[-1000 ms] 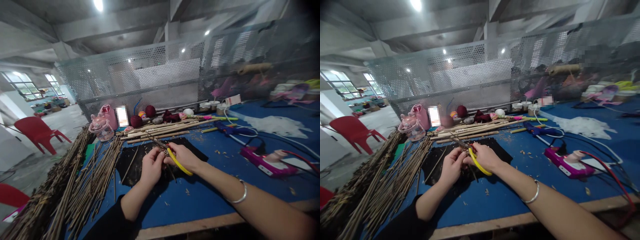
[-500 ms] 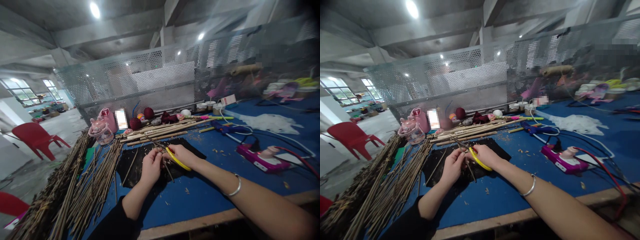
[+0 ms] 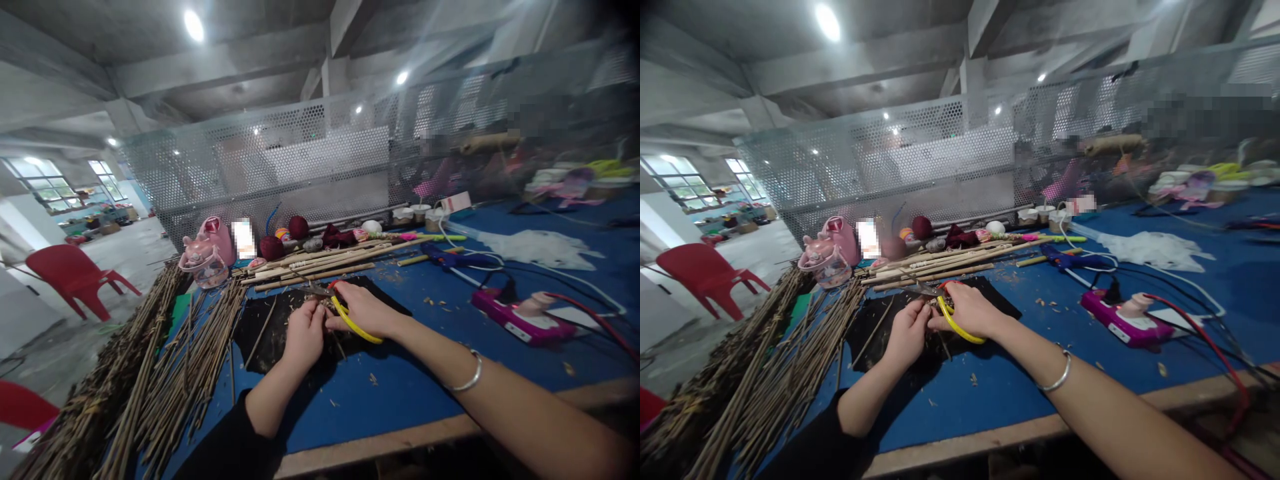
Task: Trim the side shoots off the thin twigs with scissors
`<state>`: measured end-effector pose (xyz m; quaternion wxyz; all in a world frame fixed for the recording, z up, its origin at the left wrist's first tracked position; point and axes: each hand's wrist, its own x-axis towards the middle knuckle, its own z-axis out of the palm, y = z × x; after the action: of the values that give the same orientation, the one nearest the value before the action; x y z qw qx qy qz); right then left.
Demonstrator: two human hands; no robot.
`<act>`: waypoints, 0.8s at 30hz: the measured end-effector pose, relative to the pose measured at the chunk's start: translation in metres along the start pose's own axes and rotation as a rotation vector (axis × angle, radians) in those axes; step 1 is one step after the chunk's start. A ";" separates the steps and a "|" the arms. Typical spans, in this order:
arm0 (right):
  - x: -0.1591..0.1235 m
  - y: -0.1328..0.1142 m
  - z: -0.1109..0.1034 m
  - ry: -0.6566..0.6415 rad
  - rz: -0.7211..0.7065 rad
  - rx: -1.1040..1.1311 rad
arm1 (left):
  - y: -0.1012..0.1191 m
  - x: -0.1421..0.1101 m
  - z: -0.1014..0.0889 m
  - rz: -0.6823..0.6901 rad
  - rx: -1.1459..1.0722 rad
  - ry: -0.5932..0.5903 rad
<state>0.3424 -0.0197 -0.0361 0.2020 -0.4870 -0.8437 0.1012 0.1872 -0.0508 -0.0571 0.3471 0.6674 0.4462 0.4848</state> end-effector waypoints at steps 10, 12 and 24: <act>0.001 -0.001 0.009 -0.027 0.108 -0.074 | -0.007 0.001 0.002 -0.047 -0.083 0.034; 0.002 0.001 0.012 -0.022 0.106 -0.082 | -0.007 0.001 0.003 -0.071 -0.136 0.026; 0.005 0.004 0.014 -0.023 0.118 -0.069 | -0.009 0.006 0.000 -0.127 -0.204 0.032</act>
<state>0.3369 -0.0132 -0.0491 0.1694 -0.5411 -0.8188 0.0894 0.1856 -0.0420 -0.0637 0.4362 0.5911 0.4413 0.5152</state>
